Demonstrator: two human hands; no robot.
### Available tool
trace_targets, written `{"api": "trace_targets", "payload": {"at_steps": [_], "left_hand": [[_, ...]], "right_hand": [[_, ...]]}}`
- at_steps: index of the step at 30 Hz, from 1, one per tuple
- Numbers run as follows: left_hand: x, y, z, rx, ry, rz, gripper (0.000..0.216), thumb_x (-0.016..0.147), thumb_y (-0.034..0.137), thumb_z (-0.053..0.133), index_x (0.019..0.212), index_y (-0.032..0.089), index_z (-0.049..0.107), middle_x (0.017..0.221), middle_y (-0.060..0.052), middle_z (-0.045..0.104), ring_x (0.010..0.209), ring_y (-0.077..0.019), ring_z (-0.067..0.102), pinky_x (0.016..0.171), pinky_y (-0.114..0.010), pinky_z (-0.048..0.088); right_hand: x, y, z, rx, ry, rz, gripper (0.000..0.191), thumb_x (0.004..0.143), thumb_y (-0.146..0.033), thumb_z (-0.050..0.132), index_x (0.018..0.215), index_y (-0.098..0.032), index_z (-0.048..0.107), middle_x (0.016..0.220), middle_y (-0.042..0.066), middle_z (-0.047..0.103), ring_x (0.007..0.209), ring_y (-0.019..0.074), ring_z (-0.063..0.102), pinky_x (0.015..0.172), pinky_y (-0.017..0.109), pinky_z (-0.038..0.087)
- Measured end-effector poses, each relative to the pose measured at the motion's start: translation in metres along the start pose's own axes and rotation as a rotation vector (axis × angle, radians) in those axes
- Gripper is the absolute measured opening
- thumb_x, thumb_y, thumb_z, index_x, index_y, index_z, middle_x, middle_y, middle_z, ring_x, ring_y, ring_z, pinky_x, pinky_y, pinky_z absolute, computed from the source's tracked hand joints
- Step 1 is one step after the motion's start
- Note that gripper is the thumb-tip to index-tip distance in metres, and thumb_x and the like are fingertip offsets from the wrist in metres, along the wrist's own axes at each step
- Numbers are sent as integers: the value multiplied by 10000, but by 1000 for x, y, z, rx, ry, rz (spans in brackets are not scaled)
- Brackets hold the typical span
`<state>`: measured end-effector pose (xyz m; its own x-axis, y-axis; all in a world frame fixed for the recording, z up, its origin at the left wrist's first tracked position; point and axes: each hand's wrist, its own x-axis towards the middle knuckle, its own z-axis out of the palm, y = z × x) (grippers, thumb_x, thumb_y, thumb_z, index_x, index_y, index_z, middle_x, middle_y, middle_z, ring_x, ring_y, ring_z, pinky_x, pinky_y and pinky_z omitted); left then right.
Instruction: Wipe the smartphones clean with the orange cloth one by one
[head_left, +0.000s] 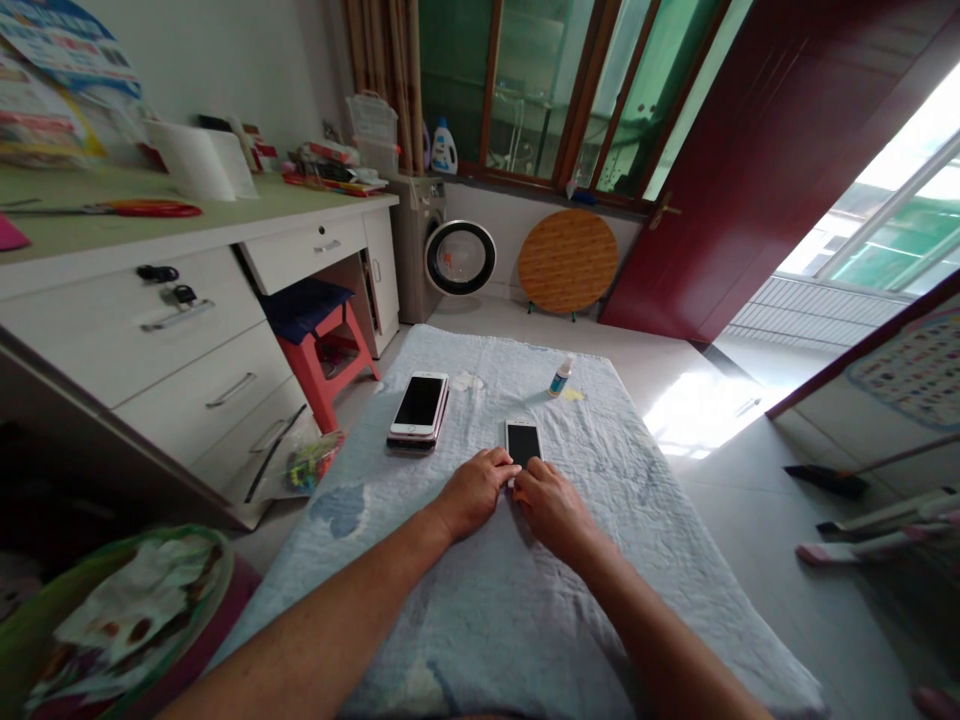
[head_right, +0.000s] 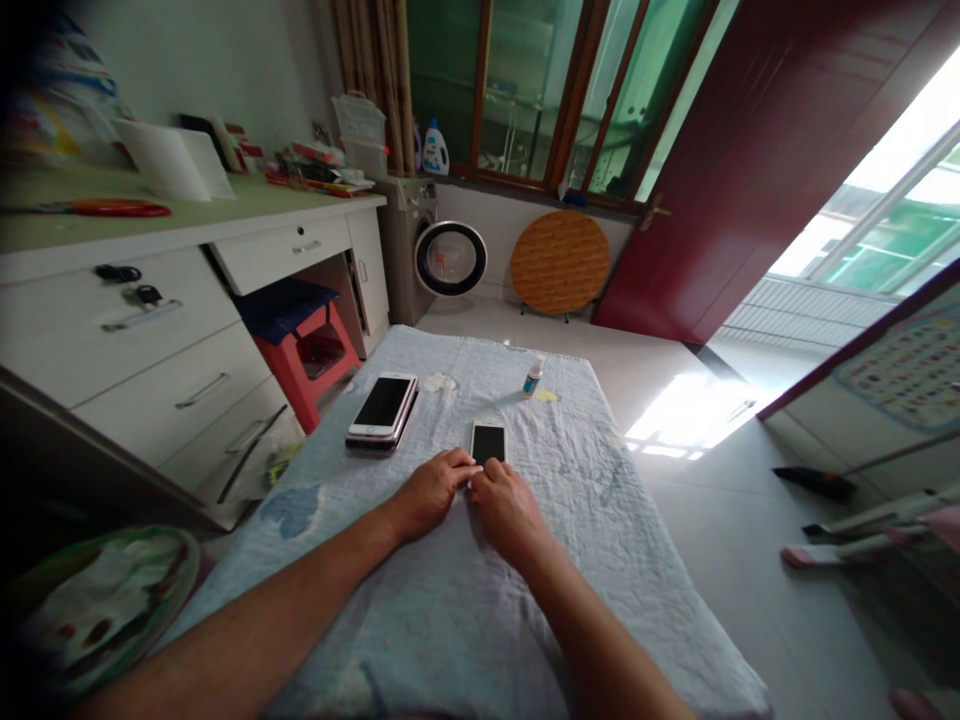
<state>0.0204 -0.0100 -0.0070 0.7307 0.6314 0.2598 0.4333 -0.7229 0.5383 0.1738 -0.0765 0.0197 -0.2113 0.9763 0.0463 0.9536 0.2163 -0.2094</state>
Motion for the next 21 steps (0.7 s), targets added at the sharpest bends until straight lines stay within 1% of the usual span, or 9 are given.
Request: {"api": "trace_targets", "payload": {"at_steps": [3, 5, 7, 9, 12, 14, 16, 18, 21], "left_hand": [[0, 1, -3, -49, 0, -25, 233, 909, 145, 464, 964, 201, 684, 978, -29, 617, 961, -172, 557, 895, -289, 460], [0, 1, -4, -74, -1, -32, 229, 908, 155, 465, 951, 202, 685, 981, -26, 619, 960, -170, 559, 892, -282, 461], [0, 0, -4, -79, -9, -24, 251, 902, 151, 460, 985, 211, 690, 994, -25, 621, 972, -171, 562, 902, -288, 462], [0, -1, -3, -73, -14, -15, 322, 870, 103, 445, 1049, 216, 688, 1022, -29, 624, 996, -173, 564, 924, -300, 464], [-1, -3, -2, -67, -1, -5, 487, 764, 20, 439, 1149, 212, 668, 1083, -41, 618, 1045, -175, 563, 972, -312, 460], [-3, -2, -2, -64, 7, 5, 535, 708, 15, 475, 1173, 202, 662, 1110, -50, 613, 1072, -184, 561, 997, -312, 454], [-4, 0, -4, -55, 17, 14, 501, 704, 55, 541, 1172, 184, 663, 1112, -60, 613, 1074, -199, 565, 1000, -313, 455], [-5, 2, -5, -45, 32, 13, 419, 749, 148, 617, 1164, 177, 665, 1110, -66, 615, 1056, -209, 575, 979, -318, 468], [-5, 4, -5, -23, 44, 1, 298, 848, 284, 628, 1130, 199, 677, 1099, -55, 630, 1025, -202, 595, 934, -314, 487]], "right_hand": [[5, -10, 8, 8, 43, 13, 128, 918, -186, 511, 905, -190, 638, 916, 45, 582, 828, 156, 526, 711, 255, 359], [6, -14, 8, 17, 61, 27, 128, 925, -197, 509, 915, -192, 637, 920, 45, 585, 843, 156, 532, 731, 254, 362], [3, -15, 6, 22, 62, 58, 121, 925, -202, 513, 920, -192, 634, 917, 45, 586, 843, 155, 537, 737, 250, 364], [-1, -11, 2, 19, 55, 88, 115, 920, -204, 519, 897, -191, 631, 908, 44, 582, 830, 153, 539, 730, 246, 364], [-10, 3, -5, 13, 45, 115, 121, 903, -188, 522, 845, -193, 628, 896, 41, 574, 822, 151, 537, 722, 242, 360], [-15, 14, -11, 18, 37, 136, 132, 885, -163, 519, 819, -194, 630, 886, 37, 571, 815, 150, 536, 713, 242, 357], [-18, 23, -18, 46, 37, 156, 141, 865, -137, 517, 810, -192, 635, 872, 33, 568, 794, 145, 534, 698, 240, 355], [-18, 28, -25, 112, 60, 153, 140, 856, -130, 521, 825, -190, 644, 855, 26, 565, 778, 137, 535, 689, 234, 357], [-14, 28, -27, 225, 103, 91, 136, 867, -147, 531, 861, -189, 661, 858, 22, 563, 796, 129, 542, 718, 223, 374]]}}
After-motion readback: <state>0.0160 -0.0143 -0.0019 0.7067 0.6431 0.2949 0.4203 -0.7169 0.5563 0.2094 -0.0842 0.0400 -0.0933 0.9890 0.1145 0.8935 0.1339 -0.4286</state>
